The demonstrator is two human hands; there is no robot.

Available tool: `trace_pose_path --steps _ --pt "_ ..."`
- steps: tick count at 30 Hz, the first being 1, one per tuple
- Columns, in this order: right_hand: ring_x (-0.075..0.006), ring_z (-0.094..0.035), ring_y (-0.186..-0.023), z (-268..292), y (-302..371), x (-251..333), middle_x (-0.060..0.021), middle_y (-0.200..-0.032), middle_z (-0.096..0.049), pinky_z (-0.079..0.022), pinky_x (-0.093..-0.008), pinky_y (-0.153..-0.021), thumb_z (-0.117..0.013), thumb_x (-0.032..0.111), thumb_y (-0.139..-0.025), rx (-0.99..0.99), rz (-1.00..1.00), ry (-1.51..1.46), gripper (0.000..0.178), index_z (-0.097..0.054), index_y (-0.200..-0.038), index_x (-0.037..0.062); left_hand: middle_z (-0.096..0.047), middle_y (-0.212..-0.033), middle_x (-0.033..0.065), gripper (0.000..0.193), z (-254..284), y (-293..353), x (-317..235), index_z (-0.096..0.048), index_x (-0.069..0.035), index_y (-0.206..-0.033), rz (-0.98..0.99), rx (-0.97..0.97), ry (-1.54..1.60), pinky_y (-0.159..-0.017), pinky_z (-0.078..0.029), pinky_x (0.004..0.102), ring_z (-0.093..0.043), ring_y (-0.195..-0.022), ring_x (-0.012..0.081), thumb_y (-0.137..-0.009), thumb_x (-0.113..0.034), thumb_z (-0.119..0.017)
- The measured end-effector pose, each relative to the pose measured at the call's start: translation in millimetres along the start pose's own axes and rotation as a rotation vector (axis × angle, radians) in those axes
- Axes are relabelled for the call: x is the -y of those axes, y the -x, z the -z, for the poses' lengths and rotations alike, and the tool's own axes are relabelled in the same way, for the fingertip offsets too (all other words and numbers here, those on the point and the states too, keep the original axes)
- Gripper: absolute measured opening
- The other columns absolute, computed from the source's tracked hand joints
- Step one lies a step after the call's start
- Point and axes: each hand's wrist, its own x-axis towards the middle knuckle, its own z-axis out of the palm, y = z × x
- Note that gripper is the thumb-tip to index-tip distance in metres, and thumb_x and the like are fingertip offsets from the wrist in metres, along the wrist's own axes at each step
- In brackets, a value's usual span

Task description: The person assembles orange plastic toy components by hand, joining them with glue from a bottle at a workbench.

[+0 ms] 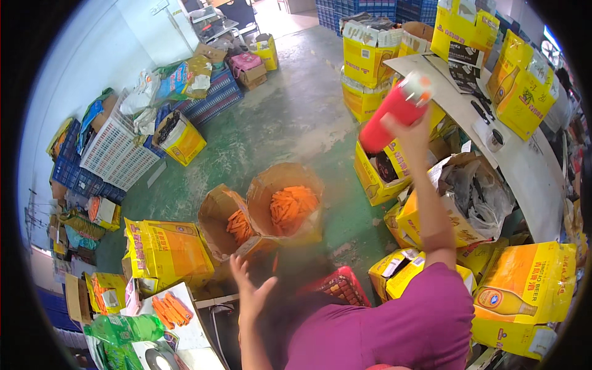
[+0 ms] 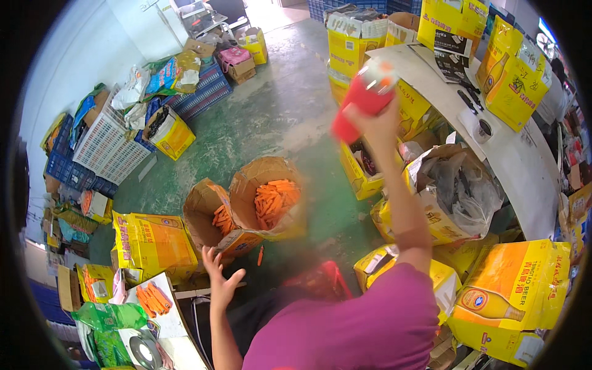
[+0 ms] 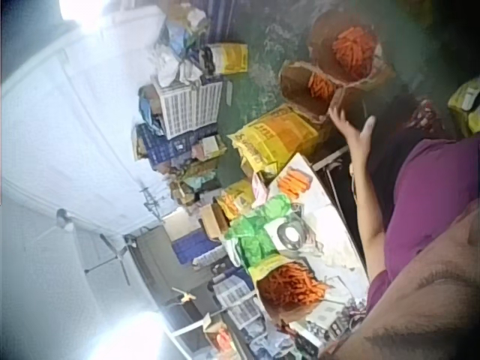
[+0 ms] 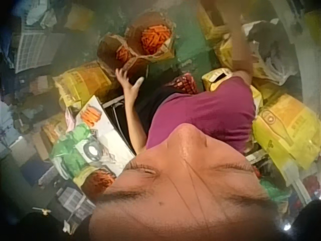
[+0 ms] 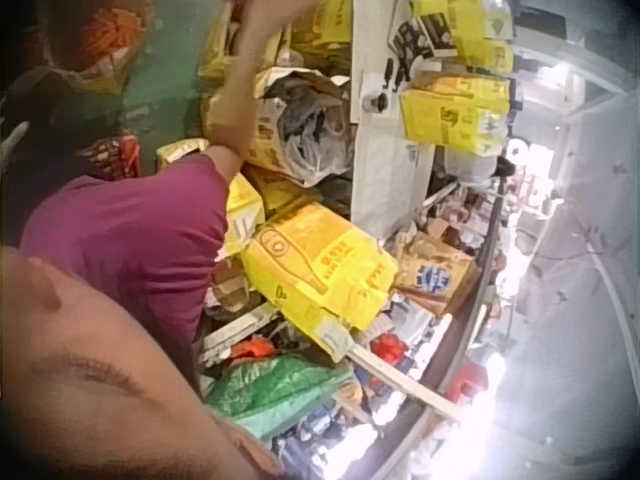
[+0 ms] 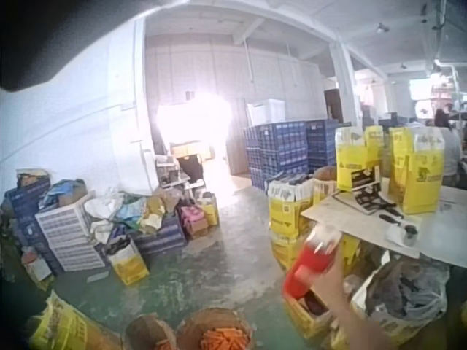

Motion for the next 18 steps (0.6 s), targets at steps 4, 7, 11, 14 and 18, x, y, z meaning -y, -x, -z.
trace_pose_path --steps 4,7,11,14,18 --pt "-0.0215 -0.056 -0.092 86.5 -111.4 -25.9 -0.0121 -0.105 -0.054 -0.045 -0.0326 -0.082 -0.077 0.022 -0.057 -0.337 0.188 0.328 0.082 -0.033 -0.124 0.0027 -0.041 -0.122 0.0127 0.068 44.7 11.6 -0.1 -0.024 -0.010 -0.134 0.170 -0.177 0.198 -0.094 -0.034 0.0339 -0.045 -0.110 0.0234 -0.076 -0.004 -0.058" --pt "-0.0324 -0.058 -0.092 171.9 -161.0 -50.7 -0.0145 -0.102 -0.059 -0.045 -0.0390 -0.081 -0.079 0.035 -0.052 -0.516 0.302 0.815 0.087 -0.037 -0.122 0.0068 -0.050 -0.108 0.0108 0.057 69.9 11.0 -1.2 -0.025 -0.008 -0.133 0.086 -0.295 0.218 -0.083 -0.041 0.0275 -0.054 -0.090 0.0170 -0.083 -0.004 -0.052" --pt "-0.0341 -0.056 -0.096 222.2 -182.4 -85.7 -0.0155 -0.108 -0.056 -0.043 -0.0411 -0.084 -0.079 0.038 -0.049 -0.633 0.128 0.973 0.090 -0.037 -0.122 0.0076 -0.053 -0.105 0.0085 0.059 98.8 10.3 16.1 -0.022 -0.008 -0.135 0.081 -0.379 0.207 -0.078 -0.044 0.0253 -0.056 -0.083 0.0146 -0.086 -0.013 -0.054" --pt "-0.0351 -0.054 -0.099 235.1 -191.4 -109.7 -0.0172 -0.113 -0.052 -0.042 -0.0414 -0.087 -0.080 0.037 -0.049 -0.627 0.096 0.977 0.091 -0.036 -0.123 0.0059 -0.054 -0.102 0.0077 0.058 114.6 14.0 27.9 -0.024 -0.008 -0.134 0.124 -0.438 0.237 -0.077 -0.044 0.0248 -0.056 -0.082 0.0144 -0.086 -0.015 -0.055" --pt "-0.0342 -0.024 -0.127 257.1 -213.3 -159.4 -0.0206 -0.136 -0.027 -0.020 -0.0437 -0.105 -0.080 0.046 -0.048 -0.640 0.302 0.972 0.109 -0.027 -0.133 0.0027 -0.055 -0.098 0.0079 0.040 125.3 20.1 15.2 -0.043 -0.003 -0.120 0.144 -0.470 0.145 -0.077 -0.046 0.0273 -0.054 -0.086 0.0142 -0.086 -0.018 -0.055"
